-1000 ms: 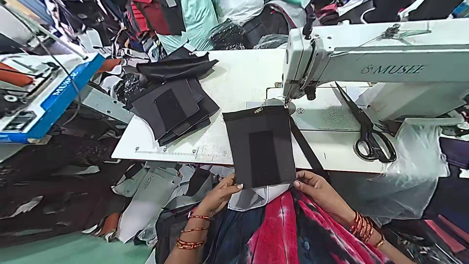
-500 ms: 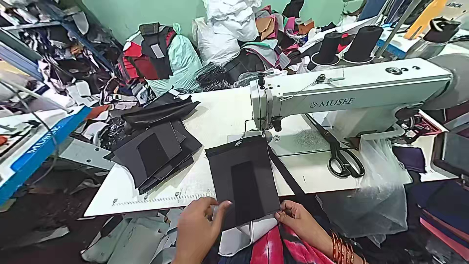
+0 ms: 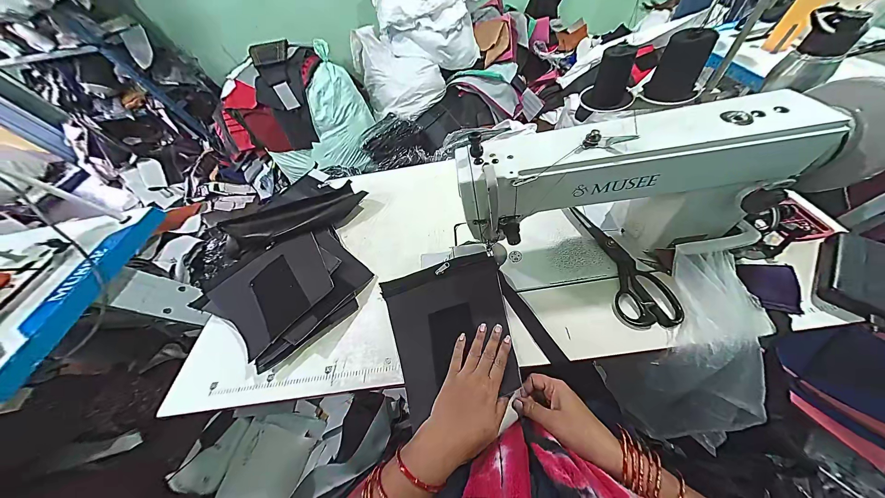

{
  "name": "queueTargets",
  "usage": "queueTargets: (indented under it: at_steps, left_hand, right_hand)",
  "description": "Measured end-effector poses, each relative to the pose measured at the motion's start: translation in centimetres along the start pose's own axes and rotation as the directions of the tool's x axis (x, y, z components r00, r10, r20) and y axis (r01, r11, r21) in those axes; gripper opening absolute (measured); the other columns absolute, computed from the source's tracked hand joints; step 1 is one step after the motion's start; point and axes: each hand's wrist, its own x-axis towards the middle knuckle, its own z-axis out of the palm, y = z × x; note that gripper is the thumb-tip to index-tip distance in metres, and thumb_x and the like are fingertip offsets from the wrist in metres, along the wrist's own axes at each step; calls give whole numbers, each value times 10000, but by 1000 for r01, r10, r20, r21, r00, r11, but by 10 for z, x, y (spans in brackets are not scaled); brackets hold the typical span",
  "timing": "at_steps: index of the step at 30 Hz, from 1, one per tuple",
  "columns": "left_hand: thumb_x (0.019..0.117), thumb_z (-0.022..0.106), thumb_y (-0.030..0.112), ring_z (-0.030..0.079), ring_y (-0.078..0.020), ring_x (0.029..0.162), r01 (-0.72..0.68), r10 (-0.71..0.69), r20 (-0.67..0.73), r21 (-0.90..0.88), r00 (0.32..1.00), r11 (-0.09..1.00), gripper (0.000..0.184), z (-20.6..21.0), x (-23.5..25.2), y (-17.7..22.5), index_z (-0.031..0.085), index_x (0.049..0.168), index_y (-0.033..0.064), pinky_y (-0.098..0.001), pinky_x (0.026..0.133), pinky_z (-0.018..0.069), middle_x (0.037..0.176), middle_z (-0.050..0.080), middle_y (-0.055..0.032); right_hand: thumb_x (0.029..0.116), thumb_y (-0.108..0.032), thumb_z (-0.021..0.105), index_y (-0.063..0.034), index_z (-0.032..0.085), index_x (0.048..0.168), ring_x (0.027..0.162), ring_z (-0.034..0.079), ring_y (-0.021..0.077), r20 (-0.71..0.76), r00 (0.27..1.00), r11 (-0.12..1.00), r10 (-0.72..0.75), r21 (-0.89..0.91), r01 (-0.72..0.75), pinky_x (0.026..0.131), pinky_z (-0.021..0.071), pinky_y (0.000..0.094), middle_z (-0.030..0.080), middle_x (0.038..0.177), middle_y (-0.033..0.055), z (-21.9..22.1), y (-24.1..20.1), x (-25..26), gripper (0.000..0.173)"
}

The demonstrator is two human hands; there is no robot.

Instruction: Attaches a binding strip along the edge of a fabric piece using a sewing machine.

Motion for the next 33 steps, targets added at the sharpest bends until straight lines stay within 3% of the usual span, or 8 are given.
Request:
queueTargets:
  at_steps: [10, 14, 17, 19, 22, 29, 31, 33]
  left_hand:
    - [974, 519, 332, 335, -378, 1523, -39, 38, -47, -12, 998, 999, 680, 6, 0, -2, 410, 1545, -20, -700, 1172, 226, 1646, 354, -174]
    - [1012, 317, 663, 500, -366, 1420, -67, 39, -190, -144, 981, 987, 863, 1, 7, -8, 496, 1486, -36, -593, 1156, 373, 1527, 525, -184]
    - [991, 572, 461, 553, -394, 1331, 176, -188, -14, -290, 982, 941, 817, -31, 39, 3, 330, 1560, -72, -497, 1107, 445, 1469, 534, -260]
    - [933, 668, 332, 501, -424, 1330, 410, -360, 225, -240, 905, 880, 928, -54, 73, 10, 164, 1605, -62, -490, 1075, 463, 1537, 382, -287]
    - [833, 733, 240, 613, -394, 1195, 551, -478, 347, -152, 807, 820, 1032, -62, 110, 9, 122, 1596, -92, -475, 946, 558, 1598, 262, -289]
    - [997, 534, 110, 545, -396, 1330, 446, -355, 372, -192, 857, 874, 637, -66, 126, -14, 294, 1531, -142, -500, 1103, 444, 1457, 492, -314]
    - [1017, 509, 111, 555, -395, 1308, 391, -290, 350, -269, 891, 880, 527, -68, 122, -25, 411, 1473, -135, -509, 1105, 430, 1368, 561, -309]
    - [1021, 503, 117, 599, -398, 1224, 335, -227, 303, -377, 926, 864, 441, -65, 117, -39, 522, 1384, -131, -527, 1063, 445, 1259, 622, -307]
  right_hand:
    - [962, -129, 649, -71, 596, 928, 630, 550, -10, 15, 1000, 1000, -6, -1, 6, 614, 463, 171, 583, 725, -62, -2, 0, 1, 86]
    - [942, -114, 633, -76, 591, 915, 643, 540, -37, -5, 998, 998, -65, 5, 65, 622, 463, 157, 563, 726, -85, 0, -3, -4, 63]
    - [942, -154, 659, -102, 586, 920, 600, 545, -16, -18, 998, 998, -62, 20, 63, 573, 466, 165, 571, 709, -83, 1, -13, -8, 93]
    - [947, -156, 654, -114, 579, 918, 577, 548, -9, -21, 998, 998, -55, 23, 55, 541, 469, 166, 580, 713, -77, 2, -22, -12, 90]
    - [946, -155, 654, -111, 595, 910, 583, 550, -16, -40, 996, 997, -81, -6, 81, 548, 472, 157, 584, 718, -77, 2, -29, -15, 82]
    - [955, -171, 654, -96, 625, 934, 577, 546, -12, 8, 998, 986, -58, -159, 59, 550, 467, 165, 595, 718, -67, -13, -46, -18, 83]
    - [986, -213, 637, -44, 692, 984, 699, 597, 76, 58, 998, 921, -28, -386, 49, 677, 493, 279, 651, 796, 12, -28, -67, -12, 178]
    - [1013, -207, 605, -40, 732, 1058, 851, 691, 167, -40, 993, 830, -108, -553, 68, 811, 560, 396, 729, 926, 74, -38, -86, 4, 214]
